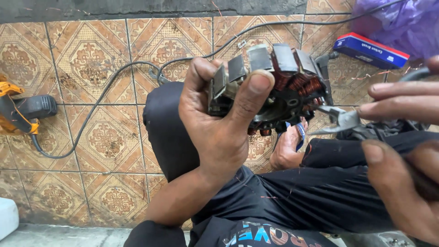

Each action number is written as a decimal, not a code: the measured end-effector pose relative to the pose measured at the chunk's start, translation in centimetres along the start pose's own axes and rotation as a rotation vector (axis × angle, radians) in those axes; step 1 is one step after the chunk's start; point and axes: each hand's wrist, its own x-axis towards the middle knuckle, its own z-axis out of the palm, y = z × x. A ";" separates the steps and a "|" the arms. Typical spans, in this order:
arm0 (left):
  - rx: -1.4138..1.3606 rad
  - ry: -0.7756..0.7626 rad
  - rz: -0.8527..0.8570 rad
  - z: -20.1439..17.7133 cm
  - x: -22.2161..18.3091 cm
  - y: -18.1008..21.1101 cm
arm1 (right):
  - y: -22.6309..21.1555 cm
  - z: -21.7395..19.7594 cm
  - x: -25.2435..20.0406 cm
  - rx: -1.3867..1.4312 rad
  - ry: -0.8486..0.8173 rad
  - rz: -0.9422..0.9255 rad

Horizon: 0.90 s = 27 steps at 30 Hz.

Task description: Extracting copper windings from an electric motor stator using pliers and a screwdriver

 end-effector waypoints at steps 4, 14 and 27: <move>0.037 -0.018 0.042 0.3 -0.1 -0.3 | -0.8 0.0 0.8 0.046 0.030 -0.030; 0.172 0.004 0.169 0.4 -0.2 -1.2 | -3.6 -0.5 1.5 -0.002 0.075 -0.058; 0.279 0.000 0.261 0.3 -0.1 -1.1 | -2.2 0.2 2.8 -0.100 0.124 -0.182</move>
